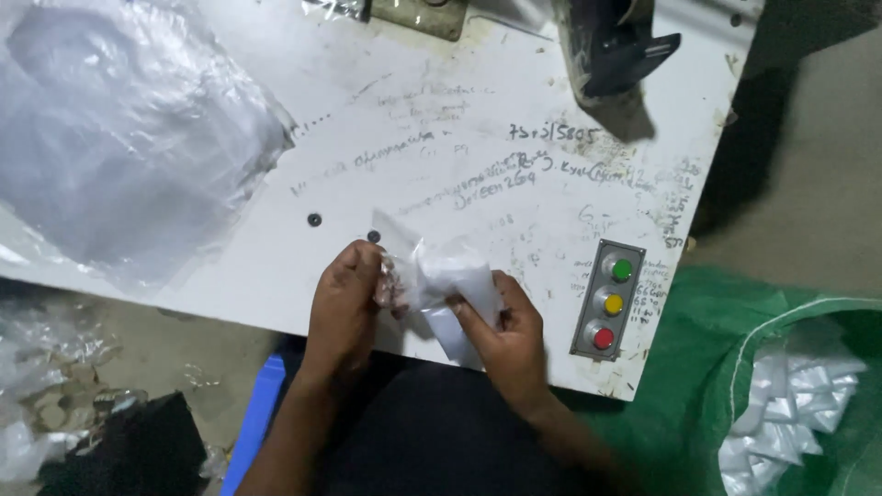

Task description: Folding small white plastic bags and placing them into a large green collection sack at a packaging workstation.

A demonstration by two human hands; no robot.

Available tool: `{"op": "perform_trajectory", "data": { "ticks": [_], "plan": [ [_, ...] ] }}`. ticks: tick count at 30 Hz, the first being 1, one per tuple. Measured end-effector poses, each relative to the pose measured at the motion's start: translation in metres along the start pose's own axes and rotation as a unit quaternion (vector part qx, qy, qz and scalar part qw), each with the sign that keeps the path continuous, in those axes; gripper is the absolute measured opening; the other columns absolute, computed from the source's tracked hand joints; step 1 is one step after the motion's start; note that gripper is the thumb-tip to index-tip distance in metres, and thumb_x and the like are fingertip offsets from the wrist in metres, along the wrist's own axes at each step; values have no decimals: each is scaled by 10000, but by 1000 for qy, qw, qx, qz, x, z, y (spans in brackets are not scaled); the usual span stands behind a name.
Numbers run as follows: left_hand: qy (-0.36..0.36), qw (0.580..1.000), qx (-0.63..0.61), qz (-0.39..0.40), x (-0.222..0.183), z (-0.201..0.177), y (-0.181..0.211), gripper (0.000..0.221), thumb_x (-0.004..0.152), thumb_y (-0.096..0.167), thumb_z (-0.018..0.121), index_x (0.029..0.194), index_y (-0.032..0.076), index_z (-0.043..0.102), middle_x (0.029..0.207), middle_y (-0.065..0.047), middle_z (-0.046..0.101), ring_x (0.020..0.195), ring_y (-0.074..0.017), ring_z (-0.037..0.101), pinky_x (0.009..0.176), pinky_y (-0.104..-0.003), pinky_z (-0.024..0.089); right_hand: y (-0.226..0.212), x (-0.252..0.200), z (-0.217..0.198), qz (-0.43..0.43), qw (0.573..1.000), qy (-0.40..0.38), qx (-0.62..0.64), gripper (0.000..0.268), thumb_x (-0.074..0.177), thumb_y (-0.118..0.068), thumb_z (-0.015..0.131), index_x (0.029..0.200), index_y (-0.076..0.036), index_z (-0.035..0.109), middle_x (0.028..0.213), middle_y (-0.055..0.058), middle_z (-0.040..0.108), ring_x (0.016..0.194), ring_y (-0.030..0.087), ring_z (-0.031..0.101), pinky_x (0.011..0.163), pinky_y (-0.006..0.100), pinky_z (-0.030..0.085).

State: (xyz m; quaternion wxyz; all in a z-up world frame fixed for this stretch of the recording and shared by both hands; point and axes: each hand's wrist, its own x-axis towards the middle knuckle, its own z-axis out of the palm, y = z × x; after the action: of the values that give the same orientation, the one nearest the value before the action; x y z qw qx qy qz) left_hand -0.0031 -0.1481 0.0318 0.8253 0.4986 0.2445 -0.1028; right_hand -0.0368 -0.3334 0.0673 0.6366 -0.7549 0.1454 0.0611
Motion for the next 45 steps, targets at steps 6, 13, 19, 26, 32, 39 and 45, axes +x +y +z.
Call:
{"op": "perform_trajectory", "data": {
  "ticks": [6, 13, 19, 26, 32, 39, 45],
  "plan": [
    [77, 990, 98, 62, -8, 38, -6, 233, 987, 198, 665, 775, 120, 609, 660, 25, 576, 615, -63, 522, 556, -251, 411, 9, 0, 1, -152, 964, -161, -145, 520, 912, -69, 649, 1426, -75, 577, 1446, 120, 637, 1352, 237, 607, 1148, 321, 436],
    [17, 611, 549, 570, -6, 32, -16, 127, 989, 192, 752, 923, 84, 743, 653, -12, 588, 548, -169, 520, 628, -338, 475, -2, 16, 2, -184, 904, -182, -340, 388, 800, -16, 710, 1178, -81, 650, 1247, 110, 614, 1041, 320, 626, 776, 452, 542],
    [46, 717, 499, 484, -7, 30, -20, 80, 968, 137, 750, 968, 62, 776, 720, -66, 665, 571, -170, 587, 576, -313, 459, -11, 29, -10, 185, 946, -135, 230, 637, 729, -296, 814, 1273, -110, 541, 1348, 258, 635, 1191, 290, 640, 976, 322, 500],
    [-10, 695, 493, 523, -27, 49, -20, 96, 996, 174, 672, 959, 93, 709, 733, -13, 715, 533, -121, 604, 495, -268, 445, -4, 18, -23, -72, 965, -178, -177, 573, 1030, -165, 478, 1580, -304, 400, 635, 19, 461, 505, 115, 440, 476, 289, 388],
    [-9, 685, 453, 570, -9, 50, -30, 49, 933, 157, 751, 907, 115, 753, 569, 18, 607, 438, -115, 537, 445, -254, 423, 34, 19, -21, -99, 975, -80, -183, 141, 902, -141, 718, 1043, -137, 712, 724, 88, 728, 563, 216, 682, 504, 354, 510],
    [-31, 598, 484, 638, -6, 47, -30, 74, 897, 198, 761, 918, 129, 773, 588, -53, 546, 462, -238, 551, 466, -348, 469, 17, 16, -14, 222, 929, -100, 278, 260, 967, -2, 421, 1107, -2, 640, 775, 259, 701, 330, 250, 573, 259, 244, 395],
    [-113, 693, 410, 582, -30, 75, -20, 112, 863, 201, 808, 933, 116, 789, 685, -66, 665, 573, -258, 651, 527, -343, 534, -15, 35, -37, 67, 971, -225, -41, 162, 828, -79, 676, 761, 66, 699, 545, 169, 693, 343, 142, 491, 284, 261, 225]
  ]
}}
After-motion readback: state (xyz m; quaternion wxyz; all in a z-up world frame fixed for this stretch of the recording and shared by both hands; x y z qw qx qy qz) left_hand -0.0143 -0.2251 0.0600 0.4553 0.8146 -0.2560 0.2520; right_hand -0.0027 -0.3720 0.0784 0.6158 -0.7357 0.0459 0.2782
